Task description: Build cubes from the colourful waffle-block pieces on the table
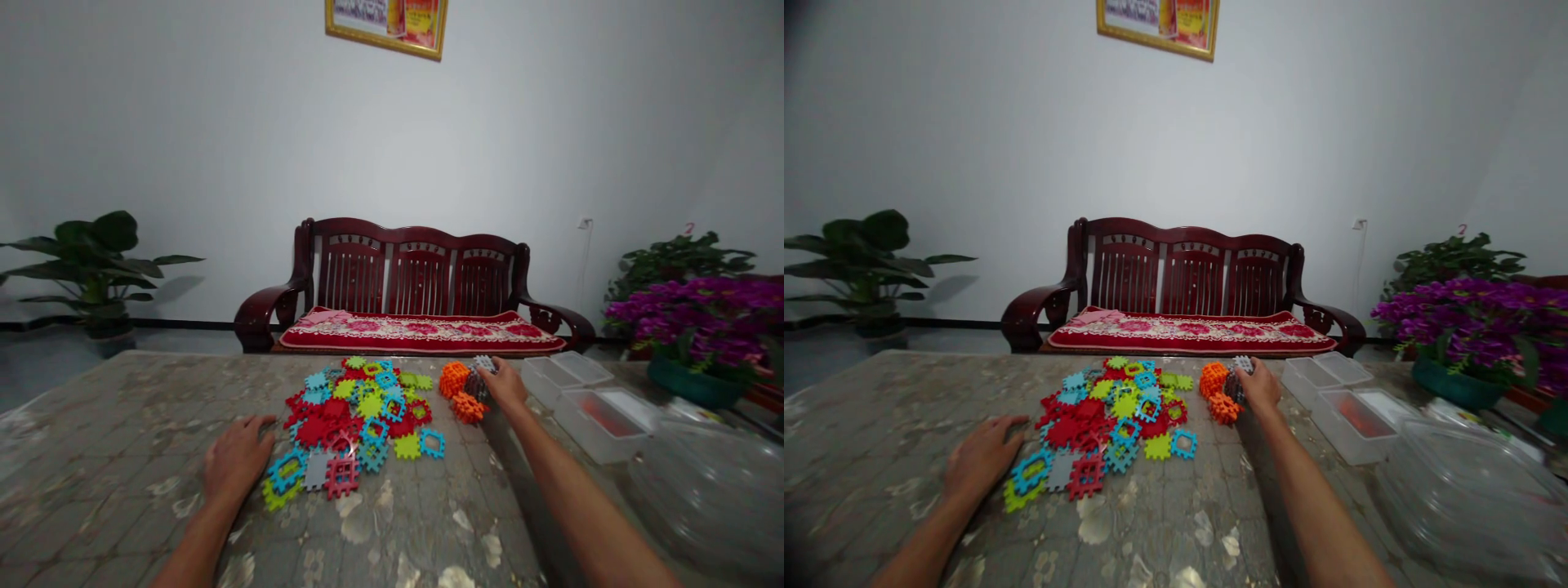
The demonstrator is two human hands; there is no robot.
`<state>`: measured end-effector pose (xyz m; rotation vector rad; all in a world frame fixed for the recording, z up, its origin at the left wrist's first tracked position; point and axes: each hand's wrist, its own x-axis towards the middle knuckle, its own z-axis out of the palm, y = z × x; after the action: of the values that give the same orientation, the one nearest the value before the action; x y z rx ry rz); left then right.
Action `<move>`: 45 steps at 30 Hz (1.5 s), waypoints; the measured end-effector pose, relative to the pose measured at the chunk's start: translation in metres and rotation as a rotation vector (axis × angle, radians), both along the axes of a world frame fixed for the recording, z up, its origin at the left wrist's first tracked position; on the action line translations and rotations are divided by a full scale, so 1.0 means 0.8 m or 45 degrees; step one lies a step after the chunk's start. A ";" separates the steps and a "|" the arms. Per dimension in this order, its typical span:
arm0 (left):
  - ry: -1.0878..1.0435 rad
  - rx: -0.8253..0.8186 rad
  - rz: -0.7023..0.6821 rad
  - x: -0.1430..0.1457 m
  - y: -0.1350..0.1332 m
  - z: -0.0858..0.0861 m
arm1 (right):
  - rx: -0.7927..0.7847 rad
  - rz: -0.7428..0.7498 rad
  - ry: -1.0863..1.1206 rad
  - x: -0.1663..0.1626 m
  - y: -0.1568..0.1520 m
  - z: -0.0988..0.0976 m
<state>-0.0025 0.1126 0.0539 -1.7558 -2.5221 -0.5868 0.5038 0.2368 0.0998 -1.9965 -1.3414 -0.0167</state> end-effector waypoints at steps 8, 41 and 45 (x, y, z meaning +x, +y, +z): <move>0.024 -0.018 0.015 0.002 0.001 0.001 | -0.065 0.024 -0.024 0.000 -0.009 0.004; -0.043 -0.045 0.031 0.018 -0.007 0.015 | -0.238 1.327 -0.667 -0.357 -0.193 0.007; -0.039 -0.032 0.045 0.019 -0.008 0.015 | -0.196 1.316 -0.623 -0.349 -0.187 0.005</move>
<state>0.0125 0.1063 0.0657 -1.7197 -2.5857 -0.5873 0.2244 0.0875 0.1036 -1.2201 -2.6130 0.0851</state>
